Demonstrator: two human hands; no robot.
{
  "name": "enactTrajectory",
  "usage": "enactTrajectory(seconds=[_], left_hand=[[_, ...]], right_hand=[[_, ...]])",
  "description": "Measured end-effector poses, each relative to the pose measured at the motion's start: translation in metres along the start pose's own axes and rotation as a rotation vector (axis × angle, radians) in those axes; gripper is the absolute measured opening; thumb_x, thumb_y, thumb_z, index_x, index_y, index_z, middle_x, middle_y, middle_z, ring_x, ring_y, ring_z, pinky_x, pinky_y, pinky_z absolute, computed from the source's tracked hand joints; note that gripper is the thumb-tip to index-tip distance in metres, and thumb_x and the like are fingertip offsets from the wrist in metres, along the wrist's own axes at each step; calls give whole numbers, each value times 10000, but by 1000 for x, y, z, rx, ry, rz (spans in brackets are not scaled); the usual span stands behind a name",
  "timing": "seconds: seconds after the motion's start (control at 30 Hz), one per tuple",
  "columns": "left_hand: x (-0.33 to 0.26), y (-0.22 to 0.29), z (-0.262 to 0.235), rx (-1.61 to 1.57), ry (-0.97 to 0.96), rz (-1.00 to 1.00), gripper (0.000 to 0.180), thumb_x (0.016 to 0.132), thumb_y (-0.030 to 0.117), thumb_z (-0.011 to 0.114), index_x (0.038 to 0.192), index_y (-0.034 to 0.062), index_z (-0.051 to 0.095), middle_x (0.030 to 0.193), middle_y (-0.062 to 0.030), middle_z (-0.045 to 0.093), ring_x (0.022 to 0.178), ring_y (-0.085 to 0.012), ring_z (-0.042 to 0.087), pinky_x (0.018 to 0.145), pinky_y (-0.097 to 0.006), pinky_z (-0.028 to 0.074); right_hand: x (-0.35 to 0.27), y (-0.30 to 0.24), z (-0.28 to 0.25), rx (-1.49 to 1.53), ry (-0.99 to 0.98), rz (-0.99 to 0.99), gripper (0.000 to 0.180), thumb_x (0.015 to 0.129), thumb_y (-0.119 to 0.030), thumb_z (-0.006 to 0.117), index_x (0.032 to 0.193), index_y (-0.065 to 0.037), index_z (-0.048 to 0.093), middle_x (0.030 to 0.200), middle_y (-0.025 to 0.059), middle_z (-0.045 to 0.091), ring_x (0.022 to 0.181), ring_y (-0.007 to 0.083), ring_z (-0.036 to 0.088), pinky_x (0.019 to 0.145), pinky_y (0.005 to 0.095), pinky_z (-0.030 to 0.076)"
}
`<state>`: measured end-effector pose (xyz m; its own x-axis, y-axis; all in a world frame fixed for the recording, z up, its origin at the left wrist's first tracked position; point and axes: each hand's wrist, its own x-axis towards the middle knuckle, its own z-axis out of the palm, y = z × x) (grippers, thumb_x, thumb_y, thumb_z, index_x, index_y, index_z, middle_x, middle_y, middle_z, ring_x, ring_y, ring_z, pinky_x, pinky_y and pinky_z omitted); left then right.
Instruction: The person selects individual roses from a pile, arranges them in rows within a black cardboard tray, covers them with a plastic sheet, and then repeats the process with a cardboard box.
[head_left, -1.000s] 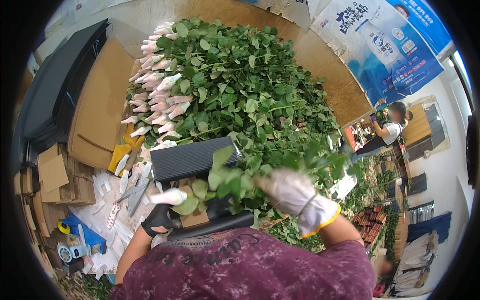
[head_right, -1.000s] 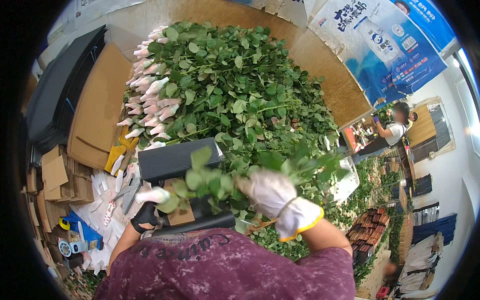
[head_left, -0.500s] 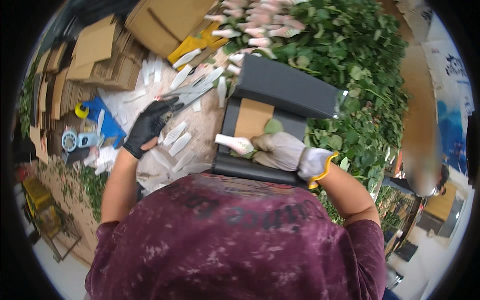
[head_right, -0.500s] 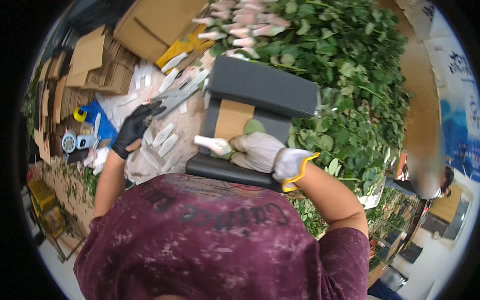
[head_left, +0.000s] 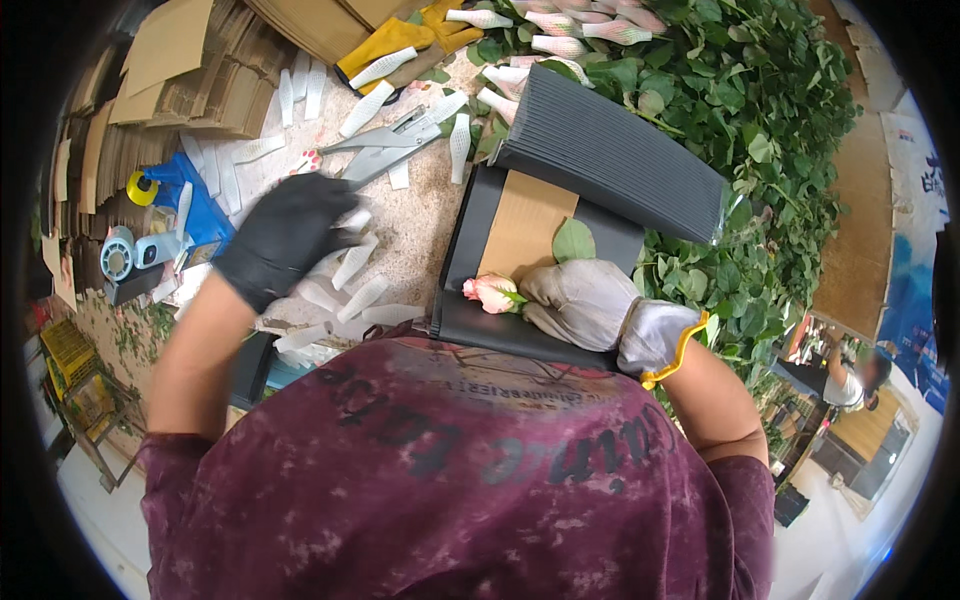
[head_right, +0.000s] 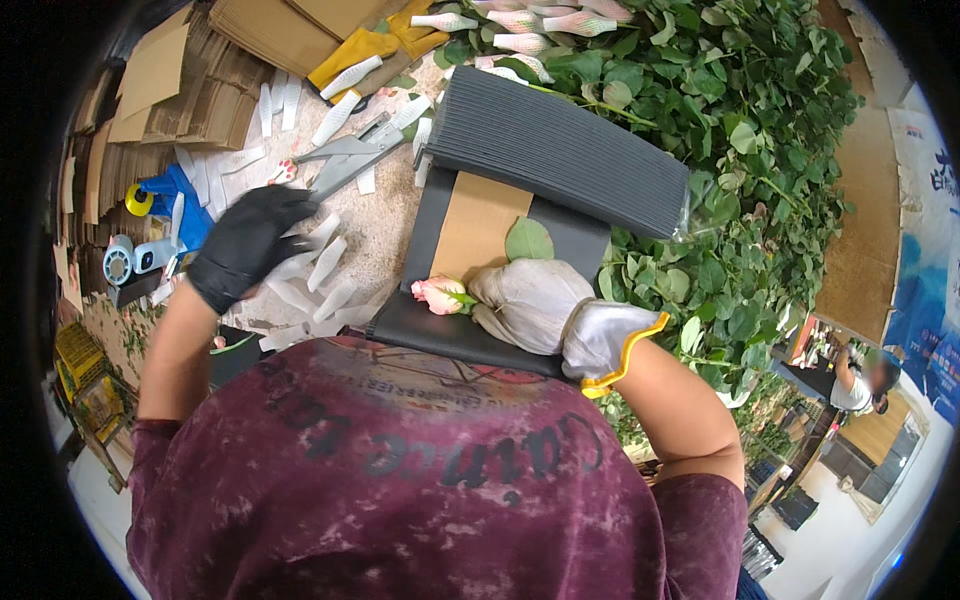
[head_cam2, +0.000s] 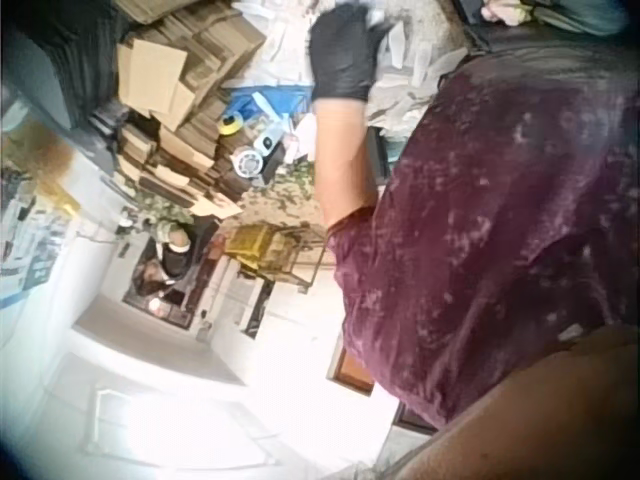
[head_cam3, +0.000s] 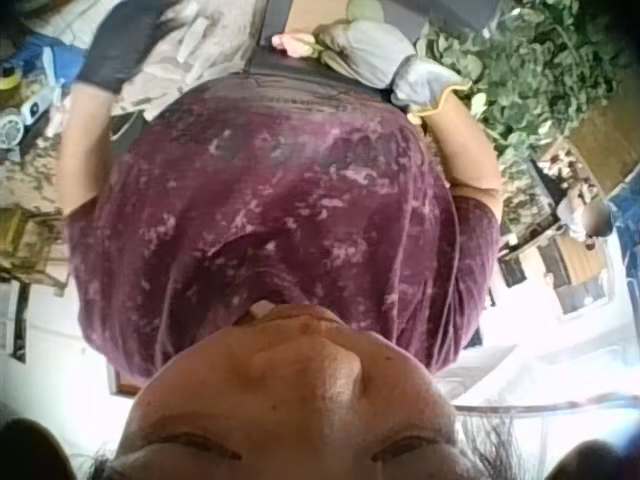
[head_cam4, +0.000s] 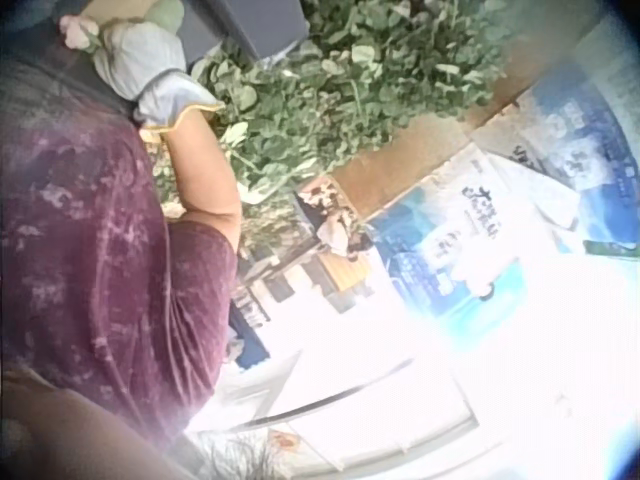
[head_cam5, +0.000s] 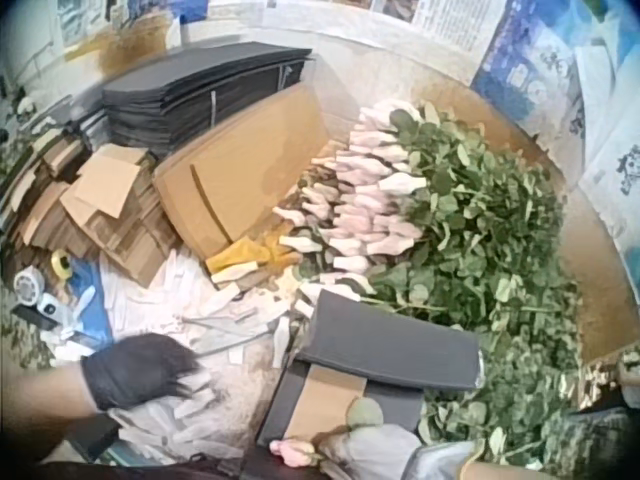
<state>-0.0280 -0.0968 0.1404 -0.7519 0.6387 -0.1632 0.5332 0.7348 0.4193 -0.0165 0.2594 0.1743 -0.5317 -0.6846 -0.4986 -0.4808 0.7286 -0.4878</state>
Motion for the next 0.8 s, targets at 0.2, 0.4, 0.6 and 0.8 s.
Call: enactTrajectory(seconds=[0.2, 0.4, 0.6, 0.8], left_hand=[[89, 64, 75, -538, 7, 560, 354, 797, 272, 745, 1121, 134, 698, 1110, -84, 690, 1062, -280, 617, 914, -426, 444], [94, 65, 76, -537, 61, 729, 276, 828, 285, 726, 1064, 142, 735, 1114, -49, 713, 1079, -258, 640, 972, -401, 457], [95, 69, 71, -686, -65, 554, 378, 825, 354, 736, 1126, 125, 730, 1124, -50, 713, 1092, -252, 627, 962, -393, 462], [92, 69, 72, -602, 43, 595, 325, 837, 329, 728, 1115, 160, 726, 1191, -72, 688, 1115, -293, 614, 972, -413, 460]], right_hand=[[-37, -1, -28, 192, 225, 59, 291, 871, -182, 602, 1136, -65, 627, 912, 173, 679, 860, 309, 689, 710, 379, 544], [-137, 4, -11, -93, -43, 671, 198, 863, -274, 632, 956, -99, 630, 801, 120, 693, 717, 321, 699, 631, 454, 555], [-132, 35, 39, 9, 17, 680, 232, 853, -317, 637, 936, -102, 661, 773, 150, 683, 750, 377, 684, 666, 463, 535], [-144, 52, -54, 86, 411, 351, 236, 898, -257, 582, 1005, -92, 712, 879, 129, 711, 756, 281, 702, 696, 399, 579]])
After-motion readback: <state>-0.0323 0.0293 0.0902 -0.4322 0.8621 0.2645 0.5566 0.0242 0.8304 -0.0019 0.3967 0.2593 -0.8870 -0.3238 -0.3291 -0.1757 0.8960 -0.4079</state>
